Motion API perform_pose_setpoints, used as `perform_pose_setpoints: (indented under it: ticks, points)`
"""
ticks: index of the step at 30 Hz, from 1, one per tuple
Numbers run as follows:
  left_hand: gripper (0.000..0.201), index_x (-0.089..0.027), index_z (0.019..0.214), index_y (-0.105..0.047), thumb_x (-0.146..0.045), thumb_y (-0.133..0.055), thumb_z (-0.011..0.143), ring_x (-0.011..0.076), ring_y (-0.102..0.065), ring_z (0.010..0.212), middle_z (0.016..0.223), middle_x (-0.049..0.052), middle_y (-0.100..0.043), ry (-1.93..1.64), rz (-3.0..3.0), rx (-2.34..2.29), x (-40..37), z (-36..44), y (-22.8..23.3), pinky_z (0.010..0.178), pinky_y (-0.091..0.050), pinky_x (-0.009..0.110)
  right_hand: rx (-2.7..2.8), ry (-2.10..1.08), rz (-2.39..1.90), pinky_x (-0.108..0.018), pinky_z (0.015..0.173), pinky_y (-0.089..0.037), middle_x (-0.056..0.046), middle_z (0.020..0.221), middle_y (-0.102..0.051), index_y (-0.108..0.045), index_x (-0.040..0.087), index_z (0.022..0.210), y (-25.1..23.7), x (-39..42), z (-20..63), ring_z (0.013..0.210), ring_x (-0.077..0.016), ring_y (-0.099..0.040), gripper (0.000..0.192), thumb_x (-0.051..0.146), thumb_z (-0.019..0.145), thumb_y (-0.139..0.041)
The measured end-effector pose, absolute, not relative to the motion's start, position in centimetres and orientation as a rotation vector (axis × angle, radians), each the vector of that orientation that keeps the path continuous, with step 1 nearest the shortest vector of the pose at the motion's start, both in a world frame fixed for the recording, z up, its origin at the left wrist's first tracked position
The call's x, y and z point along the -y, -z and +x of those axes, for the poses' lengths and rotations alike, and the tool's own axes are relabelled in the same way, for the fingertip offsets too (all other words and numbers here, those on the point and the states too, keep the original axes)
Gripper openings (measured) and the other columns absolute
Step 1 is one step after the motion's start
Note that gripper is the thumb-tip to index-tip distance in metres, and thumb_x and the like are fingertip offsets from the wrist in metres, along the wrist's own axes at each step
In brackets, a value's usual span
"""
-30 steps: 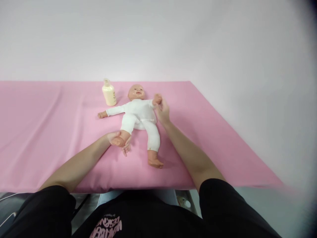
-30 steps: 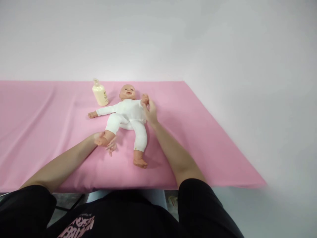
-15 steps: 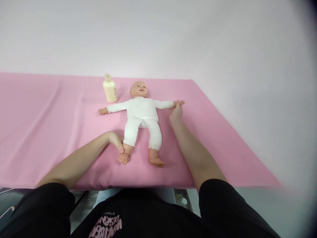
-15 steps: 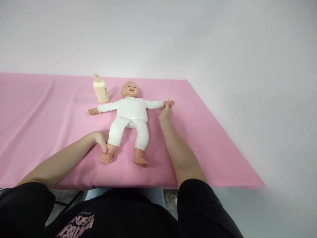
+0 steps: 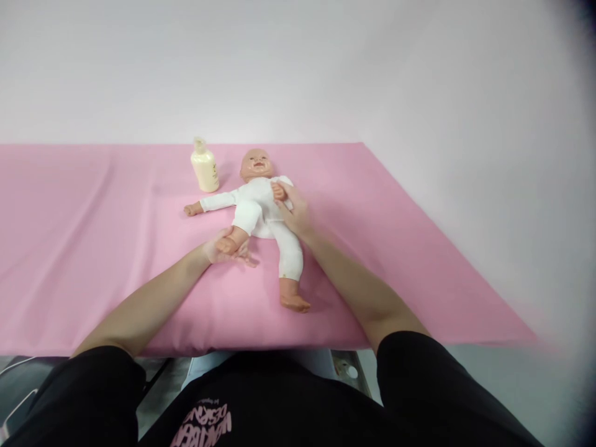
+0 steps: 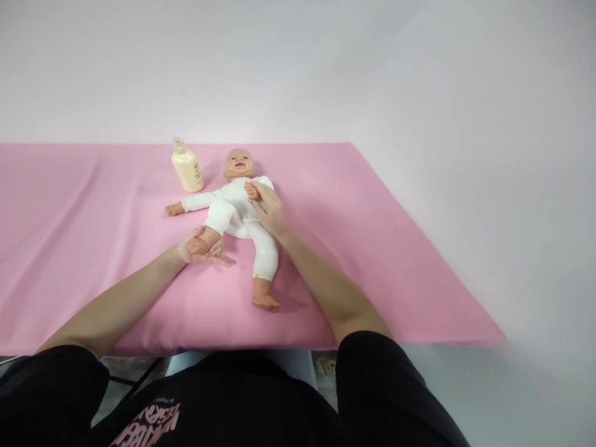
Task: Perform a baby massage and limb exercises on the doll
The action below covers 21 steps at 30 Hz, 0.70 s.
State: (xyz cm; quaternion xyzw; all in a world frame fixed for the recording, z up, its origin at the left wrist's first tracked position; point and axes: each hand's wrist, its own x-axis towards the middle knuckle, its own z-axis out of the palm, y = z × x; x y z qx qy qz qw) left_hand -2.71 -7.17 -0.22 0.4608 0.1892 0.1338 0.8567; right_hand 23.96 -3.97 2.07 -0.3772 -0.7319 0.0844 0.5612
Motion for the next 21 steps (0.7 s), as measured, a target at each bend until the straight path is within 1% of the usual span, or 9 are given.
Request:
perform_pose_setpoints:
  ticks: [3,8,11,14,16,18,19,20,21]
  points:
    - [0.070,-0.018,0.063,-0.056,-0.086,-0.050,0.081,0.0258,-0.064,0.071,0.052,0.002,-0.053,-0.365,0.938,-0.400,7.5,-2.0,-0.3,0.104,-0.049,0.060,1.942,-0.088,-0.860,-0.050,0.122,-0.043,-0.009,0.139,-0.066,-0.061,0.025,0.140,-2.4,4.5,23.9,0.134,-0.0272,-0.059,0.048,0.050,0.103,-0.045]
    - [0.069,-0.014,0.064,-0.061,-0.080,-0.057,0.083,0.0243,-0.065,0.073,0.059,0.005,-0.059,-0.401,0.896,-0.414,7.7,-1.6,-0.4,0.099,-0.054,0.054,2.061,-0.035,-0.880,-0.050,0.121,-0.042,-0.010,0.138,-0.067,-0.061,0.024,0.142,-2.5,4.4,24.1,0.133,-0.0276,-0.059,0.047,0.045,0.105,-0.043]
    - [0.068,-0.013,0.066,-0.063,-0.078,-0.055,0.086,0.0240,-0.066,0.074,0.060,0.005,-0.058,-0.407,0.889,-0.419,7.6,-1.7,-0.1,0.099,-0.054,0.054,2.063,-0.046,-0.904,-0.051,0.122,-0.041,-0.009,0.138,-0.067,-0.062,0.024,0.142,-2.4,4.3,24.1,0.133,-0.0280,-0.059,0.046,0.045,0.104,-0.044]
    - [0.069,-0.014,0.069,-0.062,-0.081,-0.051,0.086,0.0265,-0.068,0.079,0.061,0.005,-0.060,-0.350,0.902,-0.399,7.3,-2.2,0.3,0.102,-0.052,0.055,2.024,-0.086,-0.891,-0.050,0.122,-0.041,-0.009,0.138,-0.067,-0.063,0.025,0.140,-2.5,4.3,24.2,0.134,-0.0276,-0.059,0.045,0.046,0.103,-0.047]
    - [0.070,-0.015,0.074,-0.065,-0.084,-0.056,0.079,0.0299,-0.069,0.086,0.070,0.008,-0.067,-0.247,0.927,-0.381,7.2,-2.9,0.5,0.100,-0.052,0.054,1.947,-0.150,-0.870,-0.048,0.122,-0.042,-0.008,0.140,-0.066,-0.062,0.025,0.139,-2.6,4.1,24.4,0.135,-0.0269,-0.058,0.047,0.049,0.102,-0.050]
    - [0.072,-0.013,0.080,-0.069,-0.083,-0.072,0.063,0.0343,-0.071,0.092,0.084,0.012,-0.073,-0.032,0.977,-0.350,7.2,-3.5,0.4,0.096,-0.054,0.051,1.805,-0.241,-0.863,-0.047,0.122,-0.042,-0.009,0.142,-0.065,-0.061,0.024,0.140,-2.8,3.7,24.8,0.135,-0.0265,-0.058,0.051,0.053,0.099,-0.054]
    - [0.072,-0.012,0.083,-0.071,-0.077,-0.082,0.055,0.0367,-0.071,0.094,0.089,0.014,-0.074,0.117,1.004,-0.328,7.3,-3.8,0.3,0.093,-0.055,0.049,1.713,-0.291,-0.866,-0.047,0.122,-0.042,-0.009,0.142,-0.064,-0.060,0.023,0.141,-3.0,3.4,25.0,0.135,-0.0264,-0.058,0.054,0.055,0.097,-0.057]
    - [0.070,-0.011,0.085,-0.072,-0.068,-0.090,0.048,0.0391,-0.071,0.096,0.090,0.016,-0.075,0.264,1.023,-0.310,7.3,-4.0,0.1,0.092,-0.055,0.048,1.615,-0.338,-0.864,-0.047,0.123,-0.041,-0.009,0.143,-0.064,-0.059,0.023,0.141,-3.1,2.9,25.4,0.136,-0.0263,-0.058,0.057,0.057,0.095,-0.059]
    - [0.064,-0.010,0.085,-0.073,-0.055,-0.095,0.044,0.0407,-0.071,0.098,0.090,0.016,-0.075,0.371,1.034,-0.311,7.4,-4.1,-0.1,0.091,-0.055,0.047,1.516,-0.377,-0.854,-0.047,0.123,-0.040,-0.010,0.143,-0.063,-0.058,0.022,0.142,-3.2,2.4,25.9,0.137,-0.0263,-0.057,0.060,0.058,0.094,-0.061]
